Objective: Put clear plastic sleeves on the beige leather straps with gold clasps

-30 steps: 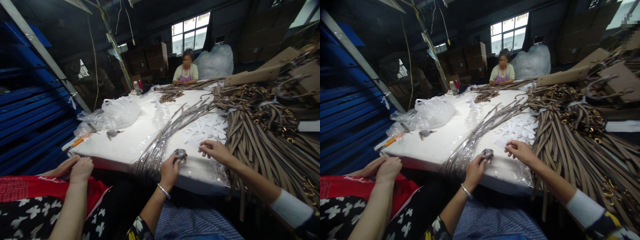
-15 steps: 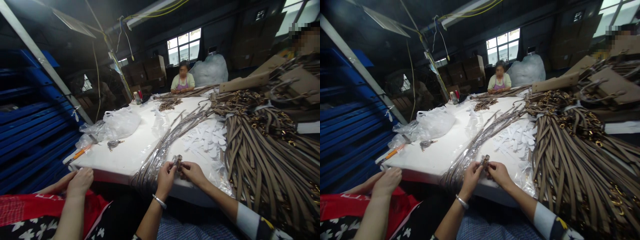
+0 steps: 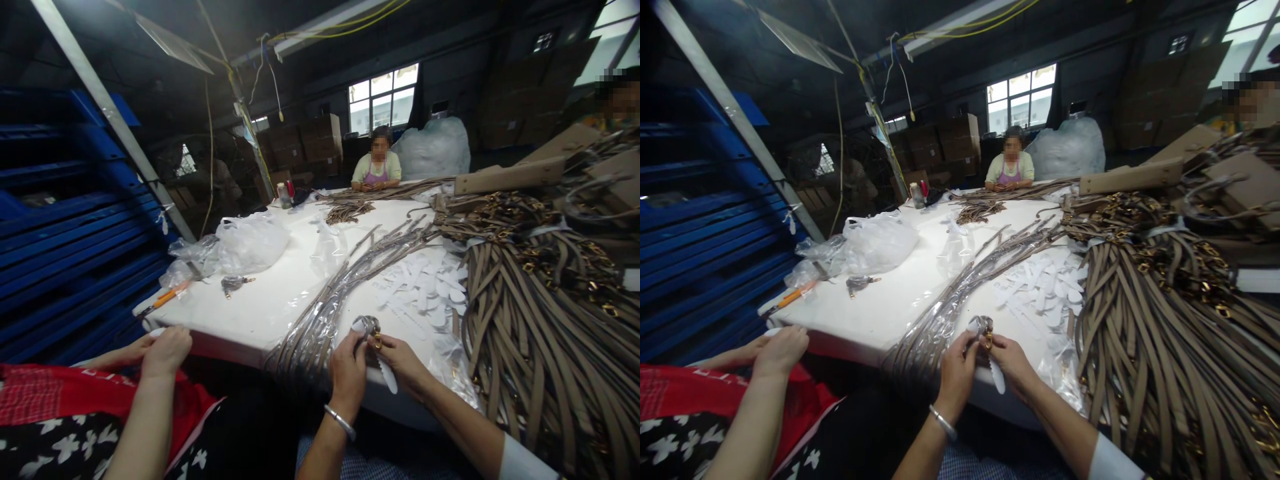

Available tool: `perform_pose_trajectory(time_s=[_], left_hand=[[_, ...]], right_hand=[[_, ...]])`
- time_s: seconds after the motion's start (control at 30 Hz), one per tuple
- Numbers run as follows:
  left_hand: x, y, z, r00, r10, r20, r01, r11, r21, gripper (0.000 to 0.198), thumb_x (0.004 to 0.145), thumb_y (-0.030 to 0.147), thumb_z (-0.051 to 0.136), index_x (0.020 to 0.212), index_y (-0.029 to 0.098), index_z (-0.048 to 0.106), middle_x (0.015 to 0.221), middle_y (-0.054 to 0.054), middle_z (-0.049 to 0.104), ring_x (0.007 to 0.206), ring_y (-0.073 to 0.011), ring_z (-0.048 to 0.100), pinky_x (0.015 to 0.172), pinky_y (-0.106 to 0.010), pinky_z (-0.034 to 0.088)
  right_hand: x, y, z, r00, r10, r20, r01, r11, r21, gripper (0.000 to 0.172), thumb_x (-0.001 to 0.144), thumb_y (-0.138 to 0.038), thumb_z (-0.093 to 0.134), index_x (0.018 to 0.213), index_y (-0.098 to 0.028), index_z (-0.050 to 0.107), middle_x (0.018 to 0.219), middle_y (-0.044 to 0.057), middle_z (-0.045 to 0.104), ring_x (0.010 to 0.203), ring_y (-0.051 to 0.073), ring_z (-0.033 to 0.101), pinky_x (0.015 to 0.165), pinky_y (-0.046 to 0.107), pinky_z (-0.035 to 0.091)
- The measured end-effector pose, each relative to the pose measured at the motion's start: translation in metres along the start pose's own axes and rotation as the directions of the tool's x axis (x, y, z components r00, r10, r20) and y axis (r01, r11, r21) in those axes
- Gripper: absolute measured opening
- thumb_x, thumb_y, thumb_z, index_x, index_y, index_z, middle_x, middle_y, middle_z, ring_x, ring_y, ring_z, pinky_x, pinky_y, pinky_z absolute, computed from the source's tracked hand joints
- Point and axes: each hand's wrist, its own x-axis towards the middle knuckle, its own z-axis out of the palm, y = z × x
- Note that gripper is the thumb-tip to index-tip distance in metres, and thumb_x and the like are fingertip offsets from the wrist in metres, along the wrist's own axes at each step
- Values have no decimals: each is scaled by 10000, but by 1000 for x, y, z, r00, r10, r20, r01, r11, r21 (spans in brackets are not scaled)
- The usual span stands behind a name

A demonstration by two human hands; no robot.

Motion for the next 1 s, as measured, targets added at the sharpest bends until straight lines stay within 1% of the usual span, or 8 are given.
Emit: perform_pose_trajectory(time_s=[0.23, 0.4, 0.53, 0.67, 0.77, 0.83, 0.9, 1.0], left_hand=[[8, 3, 4, 999, -27, -46, 24, 997, -68, 140, 802, 166, 611, 881, 203, 721, 1047, -72, 645, 1002, -211, 605, 890, -326, 462], [15, -2, 8, 997, -47, -58, 37, 988, -153, 88, 751, 142, 656, 803, 184, 713, 900, -56, 688, 923, -210, 635, 869, -337, 476], [12, -5, 14, 993, -85, -87, 66, 977, -203, 220, 754, 124, 650, 967, 178, 650, 925, -54, 705, 876, -186, 670, 816, -302, 512], [8, -5, 17, 987, -108, -115, 70, 954, -292, 442, 747, 91, 664, 1154, 218, 547, 1018, -59, 716, 967, -188, 679, 857, -301, 517], [9, -6, 18, 988, -122, -100, 88, 954, -288, 543, 755, 74, 662, 1244, 244, 500, 1037, -62, 728, 1004, -193, 679, 889, -319, 512], [11, -6, 18, 988, -132, -84, 104, 955, -277, 507, 754, 72, 663, 1218, 231, 535, 1017, -64, 735, 976, -194, 690, 877, -317, 519], [14, -6, 18, 991, -118, -63, 99, 965, -243, 387, 751, 78, 663, 1110, 215, 618, 993, -60, 741, 946, -190, 696, 861, -307, 523], [16, -4, 17, 995, -94, -28, 90, 989, -116, 245, 751, 121, 674, 972, 223, 701, 960, -43, 753, 916, -196, 700, 848, -306, 518]], right_hand=[[-2, 3, -6, 1000, 29, 12, -30, 996, 79, 419, 709, -494, 755, 974, -170, 740, 967, 89, 753, 998, 279, 657, 931, 399, 472], [-2, -1, -6, 999, 47, 10, -48, 994, 103, 380, 697, -473, 767, 941, -182, 736, 952, 84, 757, 1013, 284, 659, 935, 410, 477], [-1, -3, -6, 998, 56, 2, -56, 993, 102, 381, 671, -485, 778, 896, -181, 732, 910, 89, 761, 992, 294, 670, 928, 425, 484], [-1, -5, -5, 999, 54, -3, -53, 996, 66, 386, 679, -507, 760, 856, -166, 722, 917, 104, 760, 969, 293, 677, 925, 422, 490], [-1, -3, -3, 999, 47, -10, -47, 999, 15, 424, 707, -549, 712, 887, -165, 712, 931, 112, 757, 938, 292, 687, 900, 424, 504], [0, -1, -4, 999, 40, -21, -40, 999, -32, 448, 730, -579, 666, 895, -165, 707, 922, 112, 755, 922, 294, 691, 878, 424, 514], [1, 2, -6, 999, 28, -33, -31, 996, -89, 445, 742, -581, 638, 880, -162, 704, 896, 104, 756, 910, 293, 692, 862, 420, 518], [1, 3, -17, 999, 18, -46, -27, 980, -198, 341, 681, -477, 710, 821, -166, 701, 825, 65, 754, 865, 282, 691, 838, 402, 522]])
